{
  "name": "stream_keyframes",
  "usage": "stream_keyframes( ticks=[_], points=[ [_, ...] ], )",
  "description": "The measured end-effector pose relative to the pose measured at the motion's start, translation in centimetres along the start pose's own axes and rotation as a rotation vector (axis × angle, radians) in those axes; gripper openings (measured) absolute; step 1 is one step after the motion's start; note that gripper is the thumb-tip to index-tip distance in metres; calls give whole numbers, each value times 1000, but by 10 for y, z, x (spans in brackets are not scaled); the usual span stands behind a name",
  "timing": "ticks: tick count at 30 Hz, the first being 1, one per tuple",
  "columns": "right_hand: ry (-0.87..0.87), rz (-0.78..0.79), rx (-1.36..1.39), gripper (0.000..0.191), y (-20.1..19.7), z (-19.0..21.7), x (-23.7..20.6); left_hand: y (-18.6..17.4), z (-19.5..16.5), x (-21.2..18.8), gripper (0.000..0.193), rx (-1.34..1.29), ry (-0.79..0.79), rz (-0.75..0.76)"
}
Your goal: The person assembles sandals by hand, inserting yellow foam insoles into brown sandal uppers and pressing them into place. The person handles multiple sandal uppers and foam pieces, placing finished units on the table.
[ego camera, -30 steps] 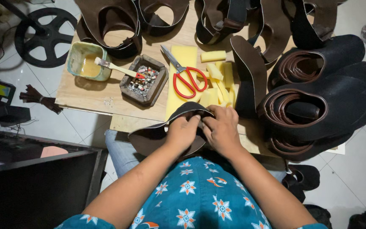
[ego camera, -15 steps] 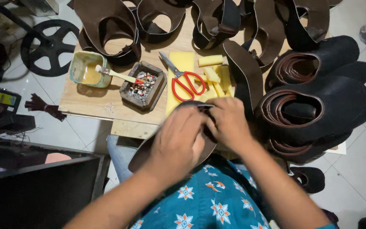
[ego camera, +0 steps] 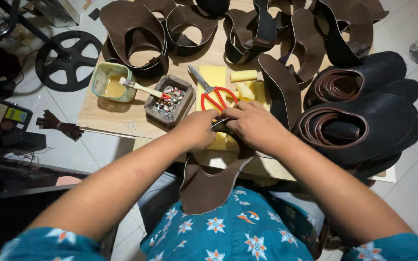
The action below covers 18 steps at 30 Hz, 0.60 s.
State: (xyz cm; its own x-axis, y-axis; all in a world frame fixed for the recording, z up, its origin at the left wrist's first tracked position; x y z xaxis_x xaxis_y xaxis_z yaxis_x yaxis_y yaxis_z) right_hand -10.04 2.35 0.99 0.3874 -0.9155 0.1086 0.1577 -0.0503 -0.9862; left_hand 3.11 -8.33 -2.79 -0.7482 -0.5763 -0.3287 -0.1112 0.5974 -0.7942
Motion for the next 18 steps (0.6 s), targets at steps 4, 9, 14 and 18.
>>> stream_keyframes(
  ticks=[4,9,14,18],
  points=[
    [166,-69,-37,17,38,1,-2,31,31,8,45,-190,-165,79],
    [329,-137,87,32,66,-3,0,34,29,0,46,47,76,-210],
    [342,-151,76,26,71,-4,0,37,16,2,46,-11,287,-286],
    [349,-138,80,23,74,-5,-1,43,19,5,45,-22,294,-304]
  ],
)
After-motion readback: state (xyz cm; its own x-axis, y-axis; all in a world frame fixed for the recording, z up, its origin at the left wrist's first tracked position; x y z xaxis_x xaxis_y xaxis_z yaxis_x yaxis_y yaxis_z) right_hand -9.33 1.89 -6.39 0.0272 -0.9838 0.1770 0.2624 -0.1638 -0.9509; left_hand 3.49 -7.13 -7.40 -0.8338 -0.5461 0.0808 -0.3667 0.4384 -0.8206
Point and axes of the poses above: each hand's wrist, its own x-axis towards the middle knuckle, its own y-axis out of the palm, z = x × y, the point moved 3 cm from there along x, towards the middle knuckle, and after that the axes turned 7 degrees about -y, right-handed, at the moved point
